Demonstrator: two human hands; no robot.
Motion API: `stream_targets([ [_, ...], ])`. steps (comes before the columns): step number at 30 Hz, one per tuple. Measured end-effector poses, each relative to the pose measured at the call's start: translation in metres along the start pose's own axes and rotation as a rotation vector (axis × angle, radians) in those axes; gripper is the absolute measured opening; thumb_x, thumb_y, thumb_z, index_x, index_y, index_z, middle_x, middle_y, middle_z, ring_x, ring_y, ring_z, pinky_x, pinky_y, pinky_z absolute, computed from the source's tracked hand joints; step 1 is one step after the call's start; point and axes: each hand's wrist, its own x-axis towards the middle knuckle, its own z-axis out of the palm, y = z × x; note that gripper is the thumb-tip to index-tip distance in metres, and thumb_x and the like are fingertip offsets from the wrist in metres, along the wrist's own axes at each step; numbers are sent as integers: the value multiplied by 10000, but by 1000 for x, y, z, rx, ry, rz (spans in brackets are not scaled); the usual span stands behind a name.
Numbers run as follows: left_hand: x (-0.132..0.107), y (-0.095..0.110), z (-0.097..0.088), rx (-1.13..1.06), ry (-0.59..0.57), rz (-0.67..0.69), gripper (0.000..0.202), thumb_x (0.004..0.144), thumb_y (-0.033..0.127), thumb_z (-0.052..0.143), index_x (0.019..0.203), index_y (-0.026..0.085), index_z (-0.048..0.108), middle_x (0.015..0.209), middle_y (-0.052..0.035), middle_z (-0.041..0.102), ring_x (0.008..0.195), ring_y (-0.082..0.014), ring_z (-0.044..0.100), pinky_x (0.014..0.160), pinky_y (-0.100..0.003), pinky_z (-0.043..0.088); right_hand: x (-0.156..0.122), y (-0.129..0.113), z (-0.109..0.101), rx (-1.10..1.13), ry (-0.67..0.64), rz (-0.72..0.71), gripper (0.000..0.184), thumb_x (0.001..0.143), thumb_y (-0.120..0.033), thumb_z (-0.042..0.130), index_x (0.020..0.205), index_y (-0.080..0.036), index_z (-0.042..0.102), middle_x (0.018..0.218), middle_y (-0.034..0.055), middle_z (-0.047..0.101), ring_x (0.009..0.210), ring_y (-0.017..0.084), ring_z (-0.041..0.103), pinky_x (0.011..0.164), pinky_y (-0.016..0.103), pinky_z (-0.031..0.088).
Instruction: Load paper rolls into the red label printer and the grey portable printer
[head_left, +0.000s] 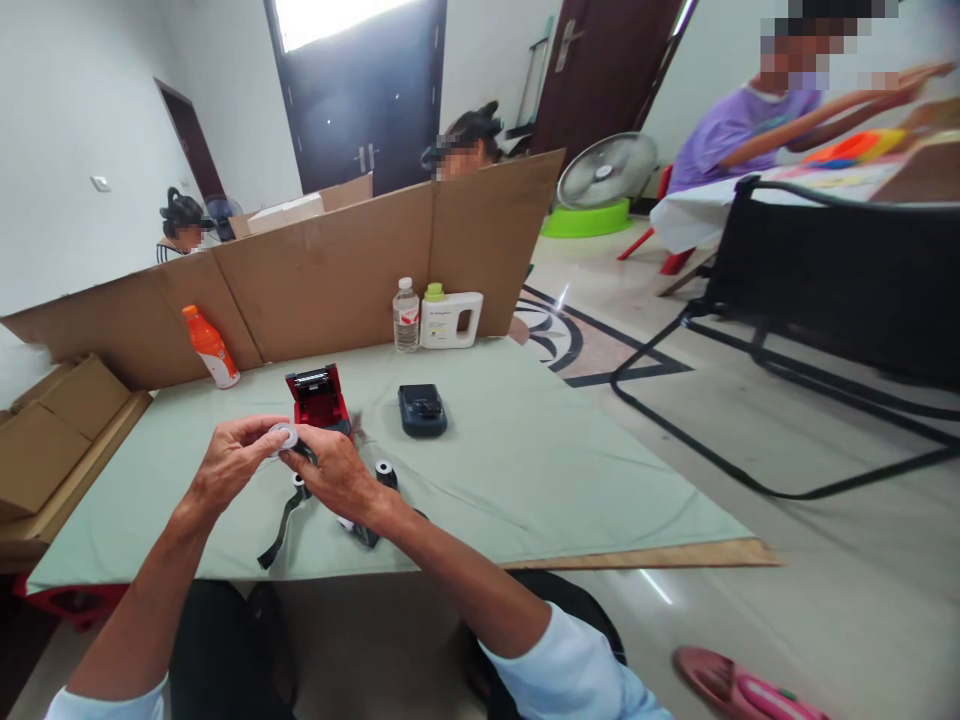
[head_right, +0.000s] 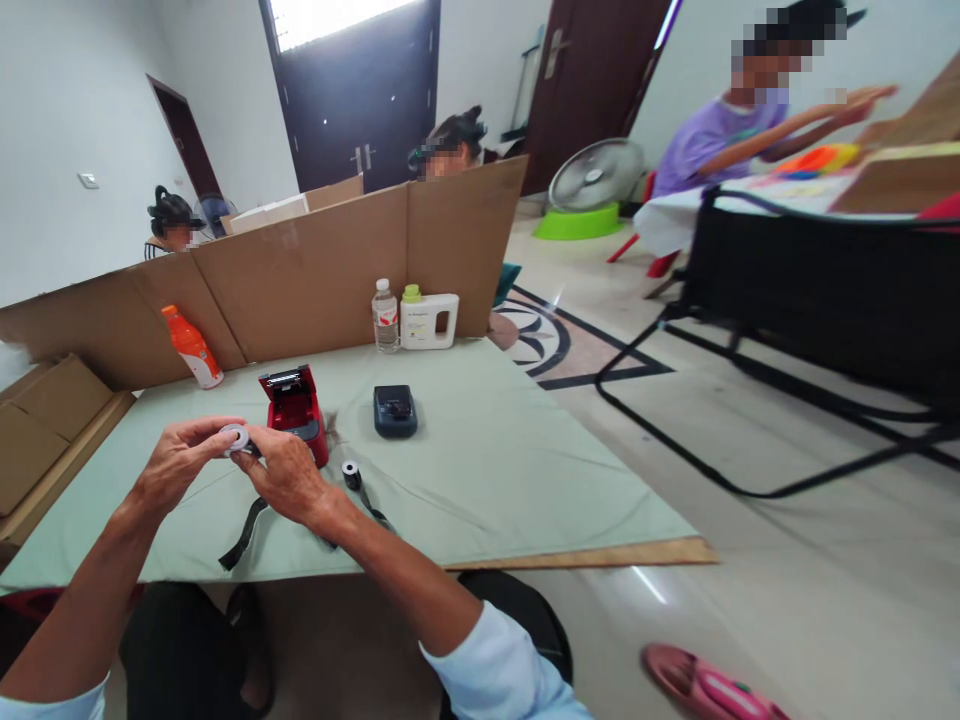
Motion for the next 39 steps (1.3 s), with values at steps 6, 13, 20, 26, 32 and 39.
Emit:
stream_targets([
  [6, 0, 1, 0, -76, 57, 26, 386, 641, 352, 933, 959, 155, 840, 956, -107, 807, 863, -237, 736, 789, -333, 597, -2, 1, 9, -144, 68, -30, 207, 1025, -292, 599, 1195, -215, 689, 993, 78, 744, 867, 211, 678, 784, 302, 495],
  [13, 0, -5, -2, -131, 94, 44, 405, 605, 310, 951, 958, 153, 827, 992, -108, 803, 852, -223, 735, 779, -326, 597, -7, 2, 16, -195, 138, -59, 289, 1060, -316, 533, 1285, -208, 679, 1082, 119, 747, 973, 247, 685, 880, 349, 521],
  [20, -2, -13, 11, -237, 251, 151, 406, 607, 276, 940, 971, 153, 812, 1036, -109, 795, 954, -238, 731, 837, -339, 593, -11, -1, 25, -251, 200, -66, 416, 1103, -350, 417, 1381, -146, 650, 1050, 152, 752, 935, 251, 683, 842, 360, 526],
  [26, 0, -16, 10, -250, 134, 40, 524, 656, 334, 912, 1119, 148, 755, 1116, -116, 783, 981, -232, 729, 899, -365, 575, -5, 4, 11, -376, 226, -137, 383, 1094, -388, 477, 1327, -159, 677, 1025, 117, 761, 899, 229, 665, 821, 344, 500],
  [32, 18, 8, -24, -4, -257, -174, 575, 684, 330, 914, 1195, 153, 720, 1023, -110, 793, 895, -231, 741, 837, -377, 583, 7, 20, -17, -472, 20, -330, 316, 1074, -358, 532, 1251, -170, 715, 916, 92, 737, 838, 212, 625, 788, 337, 469],
  [39, 8, -1, -17, -84, -177, 92, 626, 624, 255, 961, 1187, 154, 708, 1177, -143, 769, 1042, -281, 748, 894, -405, 624, -4, 8, -9, 513, -61, 152, 545, 985, -627, 569, 1278, -175, 652, 979, 70, 733, 819, 180, 668, 734, 304, 507],
])
